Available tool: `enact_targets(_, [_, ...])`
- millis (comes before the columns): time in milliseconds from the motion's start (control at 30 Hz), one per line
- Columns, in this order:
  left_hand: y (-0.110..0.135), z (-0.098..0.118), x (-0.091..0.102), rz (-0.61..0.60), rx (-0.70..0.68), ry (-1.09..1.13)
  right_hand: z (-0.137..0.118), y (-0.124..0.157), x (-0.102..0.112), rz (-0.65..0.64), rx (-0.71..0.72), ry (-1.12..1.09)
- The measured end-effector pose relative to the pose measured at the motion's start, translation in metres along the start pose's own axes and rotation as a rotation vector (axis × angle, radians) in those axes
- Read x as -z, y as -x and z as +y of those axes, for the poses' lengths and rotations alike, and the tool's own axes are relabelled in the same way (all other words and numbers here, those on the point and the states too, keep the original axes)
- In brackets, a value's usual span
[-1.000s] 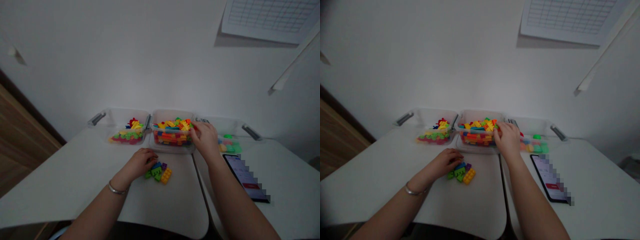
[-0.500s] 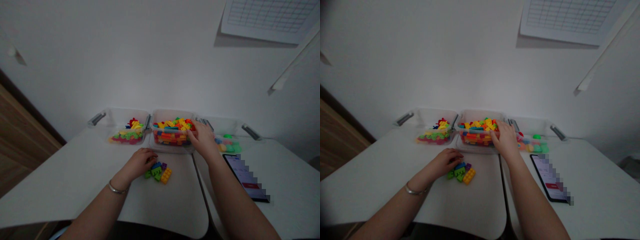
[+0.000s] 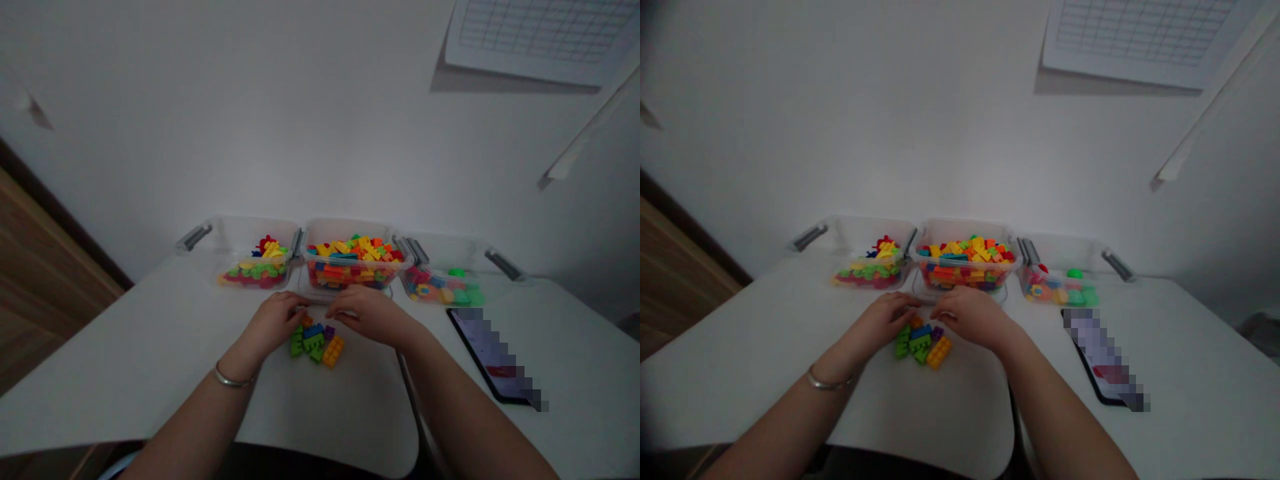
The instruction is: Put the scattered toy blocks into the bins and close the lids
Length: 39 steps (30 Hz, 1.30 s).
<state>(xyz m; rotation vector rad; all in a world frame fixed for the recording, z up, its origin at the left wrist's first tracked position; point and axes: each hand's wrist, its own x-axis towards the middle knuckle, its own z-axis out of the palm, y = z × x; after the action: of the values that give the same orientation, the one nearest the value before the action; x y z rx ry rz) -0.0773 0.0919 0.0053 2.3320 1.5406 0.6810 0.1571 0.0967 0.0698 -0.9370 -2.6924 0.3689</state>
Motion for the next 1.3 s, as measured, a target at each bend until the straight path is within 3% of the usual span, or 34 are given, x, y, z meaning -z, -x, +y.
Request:
enact_targets(100, [0.0, 0.0, 0.0, 0.008, 0.008, -0.003, -0.001, -0.008, -0.019, -0.113, -0.072, 0.064])
enact_targets(267, [0.0, 0.002, 0.002, -0.003, 0.012, -0.022, 0.002, -0.014, -0.039, -0.119, -0.238, 0.11])
enact_targets(600, [0.0, 0.001, 0.002, -0.001, 0.009, -0.014, 0.0, -0.014, -0.037, -0.13, -0.359, 0.102])
enact_targets(767, [0.0, -0.001, -0.001, -0.001, -0.011, -0.023, -0.004, -0.013, -0.036, -0.109, -0.346, 0.116])
enact_targets(900, [0.0, 0.001, 0.001, -0.003, -0.014, -0.008, -0.006, -0.009, -0.021, 0.117, -0.244, 0.051])
enact_targets(1033, [0.0, 0.002, 0.004, 0.002, -0.006, -0.008, 0.003, 0.001, 0.006, 0.584, -0.143, -0.001])
enact_targets(1133, [0.001, 0.001, 0.004, 0.009, 0.0, -0.005, 0.02, 0.01, 0.021, 0.921, -0.163, 0.09])
enact_targets(1200, [0.001, 0.001, 0.004, 0.012, 0.001, -0.007, 0.034, 0.013, 0.025, 1.045, -0.213, 0.119])
enact_targets(1300, [0.0, 0.0, 0.003, 0.018, 0.003, -0.006, 0.052, 0.012, 0.021, 1.088, -0.287, 0.117])
